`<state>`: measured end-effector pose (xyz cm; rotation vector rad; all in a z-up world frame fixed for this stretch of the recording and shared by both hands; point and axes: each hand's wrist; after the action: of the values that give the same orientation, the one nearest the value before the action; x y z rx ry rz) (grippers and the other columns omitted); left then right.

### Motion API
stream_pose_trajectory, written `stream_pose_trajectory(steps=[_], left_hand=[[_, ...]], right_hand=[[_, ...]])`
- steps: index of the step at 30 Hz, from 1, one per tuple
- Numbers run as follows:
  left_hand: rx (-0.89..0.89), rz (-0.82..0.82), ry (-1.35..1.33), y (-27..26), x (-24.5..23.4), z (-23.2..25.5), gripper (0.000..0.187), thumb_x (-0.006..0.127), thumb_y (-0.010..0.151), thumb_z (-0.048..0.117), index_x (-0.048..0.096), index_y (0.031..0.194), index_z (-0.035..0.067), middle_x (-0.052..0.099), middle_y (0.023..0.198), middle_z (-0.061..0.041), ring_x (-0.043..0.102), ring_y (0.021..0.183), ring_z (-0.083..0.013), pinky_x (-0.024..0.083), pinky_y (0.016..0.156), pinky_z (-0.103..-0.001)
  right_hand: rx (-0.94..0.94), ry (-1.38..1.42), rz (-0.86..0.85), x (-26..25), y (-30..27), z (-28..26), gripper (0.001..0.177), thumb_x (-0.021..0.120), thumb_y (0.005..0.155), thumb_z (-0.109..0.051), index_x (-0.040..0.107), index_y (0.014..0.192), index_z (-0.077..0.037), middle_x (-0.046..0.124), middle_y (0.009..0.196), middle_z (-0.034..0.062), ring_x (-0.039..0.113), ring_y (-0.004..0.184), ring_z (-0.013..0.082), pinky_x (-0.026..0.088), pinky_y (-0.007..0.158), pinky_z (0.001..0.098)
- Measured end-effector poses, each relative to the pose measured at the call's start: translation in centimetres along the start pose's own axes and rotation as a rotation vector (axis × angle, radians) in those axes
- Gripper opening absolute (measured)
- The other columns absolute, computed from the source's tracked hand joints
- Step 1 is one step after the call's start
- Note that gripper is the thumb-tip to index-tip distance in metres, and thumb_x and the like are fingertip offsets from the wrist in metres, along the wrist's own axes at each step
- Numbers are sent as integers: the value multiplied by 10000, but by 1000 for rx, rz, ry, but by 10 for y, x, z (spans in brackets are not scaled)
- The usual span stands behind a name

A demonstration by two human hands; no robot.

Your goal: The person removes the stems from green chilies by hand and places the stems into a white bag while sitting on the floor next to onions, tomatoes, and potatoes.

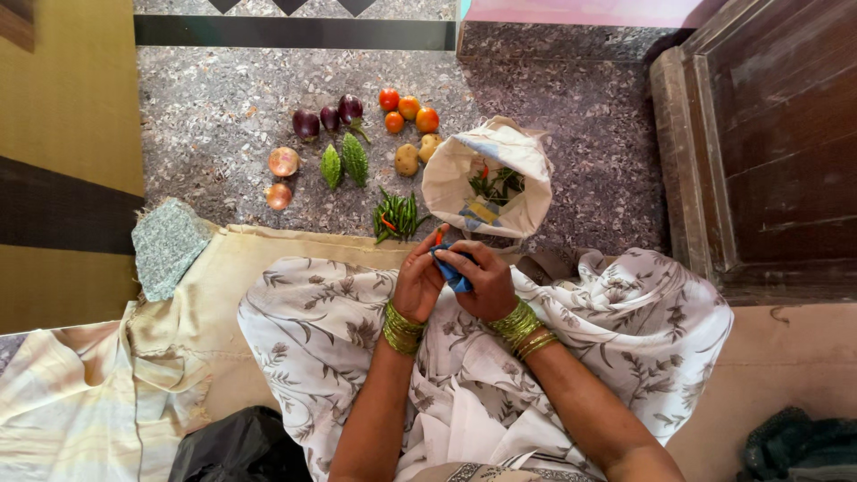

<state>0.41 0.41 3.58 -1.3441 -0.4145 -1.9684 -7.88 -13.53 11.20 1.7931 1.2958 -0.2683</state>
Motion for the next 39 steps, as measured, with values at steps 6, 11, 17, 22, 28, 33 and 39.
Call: stream_pose_trajectory(steps=[6, 11, 17, 22, 28, 33, 39], left_hand=[[-64, -105, -50, 0, -14, -5, 484, 548, 1037, 99, 480, 1496, -37, 657, 1340, -145, 658, 1192, -205, 533, 1047, -362], [-19, -19, 98, 7, -35, -19, 360, 586, 1061, 76, 580, 1406, -27, 696, 1252, -119, 675, 1101, -187, 548, 988, -351], [123, 62, 438, 12, -43, -36, 316, 598, 1024, 31, 627, 1334, -20, 706, 1189, -75, 686, 1015, -133, 596, 905, -307], [176, 63, 474, 10, -42, -34, 272, 587, 1056, 46, 633, 1309, -43, 717, 1148, -76, 693, 958, -120, 600, 841, -280], [185, 154, 630, 9, -38, -32, 323, 587, 1037, 68, 651, 1351, 27, 724, 1105, -21, 659, 858, -63, 584, 743, -230], [260, 186, 735, 16, -49, -39, 264, 661, 965, 40, 676, 1226, 14, 711, 1082, -3, 681, 883, -65, 585, 684, -231], [191, 84, 677, 10, -51, -39, 262, 731, 951, 7, 697, 1210, -4, 727, 1059, -46, 660, 908, -85, 553, 739, -240]], right_hand=[[28, 31, 33, -3, 0, -3, 541, 666, 751, 2, 691, 1274, -132, 642, 1213, 126, 703, 1029, 353, 595, 867, 407], [72, -7, 62, -1, 1, -2, 500, 685, 783, -17, 686, 1271, -125, 638, 1202, 120, 697, 1046, 348, 591, 864, 413], [133, -65, 105, 1, 0, 3, 492, 684, 809, -25, 698, 1288, -137, 641, 1198, 110, 698, 1038, 318, 592, 865, 411], [78, -75, 74, 3, -2, -1, 503, 699, 803, -48, 686, 1300, -123, 633, 1217, 120, 684, 1077, 337, 587, 882, 419], [123, -9, 35, 1, -1, 3, 486, 687, 813, -39, 686, 1291, -127, 635, 1225, 123, 682, 1104, 339, 588, 891, 410], [68, -99, 54, 1, -2, 7, 510, 698, 769, -55, 695, 1272, -134, 633, 1211, 120, 674, 1072, 348, 569, 910, 439], [226, -30, 87, 0, 0, 13, 552, 661, 787, -32, 672, 1332, -120, 621, 1208, 149, 674, 1033, 352, 577, 861, 409]])
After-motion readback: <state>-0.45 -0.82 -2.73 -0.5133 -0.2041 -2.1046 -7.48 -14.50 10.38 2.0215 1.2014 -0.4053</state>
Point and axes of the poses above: each hand's wrist, its own y-axis towards the middle knuckle, its own x-axis out of the palm, z = x × y
